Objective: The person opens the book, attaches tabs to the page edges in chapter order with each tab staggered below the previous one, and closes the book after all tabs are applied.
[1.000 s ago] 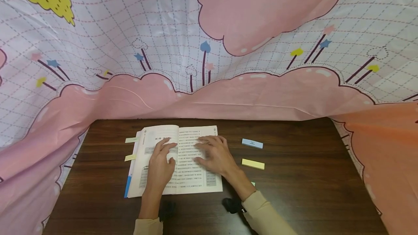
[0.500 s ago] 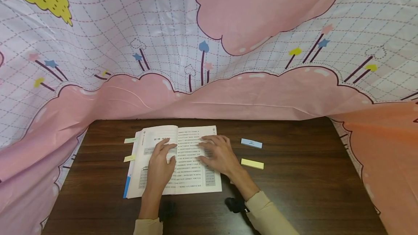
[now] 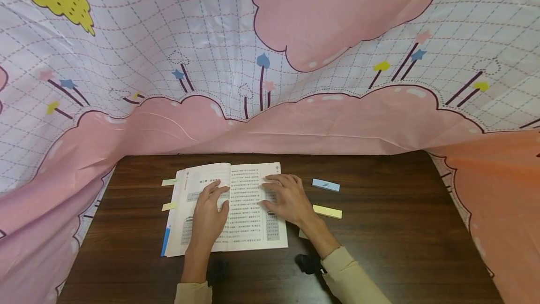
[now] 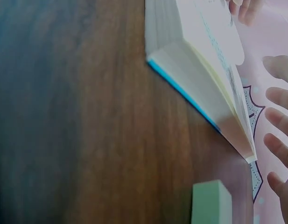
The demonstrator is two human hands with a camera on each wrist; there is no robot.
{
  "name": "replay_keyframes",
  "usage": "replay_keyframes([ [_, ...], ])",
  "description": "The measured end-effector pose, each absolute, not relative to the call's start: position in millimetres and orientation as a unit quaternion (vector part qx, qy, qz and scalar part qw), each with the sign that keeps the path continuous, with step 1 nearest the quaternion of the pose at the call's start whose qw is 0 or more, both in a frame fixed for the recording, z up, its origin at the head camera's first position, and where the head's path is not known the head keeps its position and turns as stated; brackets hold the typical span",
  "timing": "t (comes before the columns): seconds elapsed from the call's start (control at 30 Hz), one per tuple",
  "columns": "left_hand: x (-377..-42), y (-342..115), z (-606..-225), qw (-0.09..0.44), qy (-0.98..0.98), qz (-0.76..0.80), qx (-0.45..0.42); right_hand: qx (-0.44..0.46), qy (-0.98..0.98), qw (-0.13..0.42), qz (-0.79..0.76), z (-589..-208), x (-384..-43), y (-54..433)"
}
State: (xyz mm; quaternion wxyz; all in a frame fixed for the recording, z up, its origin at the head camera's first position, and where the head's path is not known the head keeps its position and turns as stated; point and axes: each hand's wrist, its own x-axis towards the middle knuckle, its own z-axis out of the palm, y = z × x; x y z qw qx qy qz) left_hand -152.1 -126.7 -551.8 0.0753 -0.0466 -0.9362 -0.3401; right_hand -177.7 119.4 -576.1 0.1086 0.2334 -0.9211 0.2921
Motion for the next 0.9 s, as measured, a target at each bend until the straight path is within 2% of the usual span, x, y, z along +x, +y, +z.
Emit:
replay_keyframes([
  [0.67, -158.9, -125.3, -556.5, 0.069, -0.943, -0.321, -0.049, 0.219, -0.918, 0.156, 0.291, -577.7, -182.4, 138.2],
  [0.9, -152.9, -125.9, -559.3, 0.069, -0.945, -0.318, -0.039, 0.222, -0.918, 0.148, 0.292, -580.8, -177.9, 140.8],
])
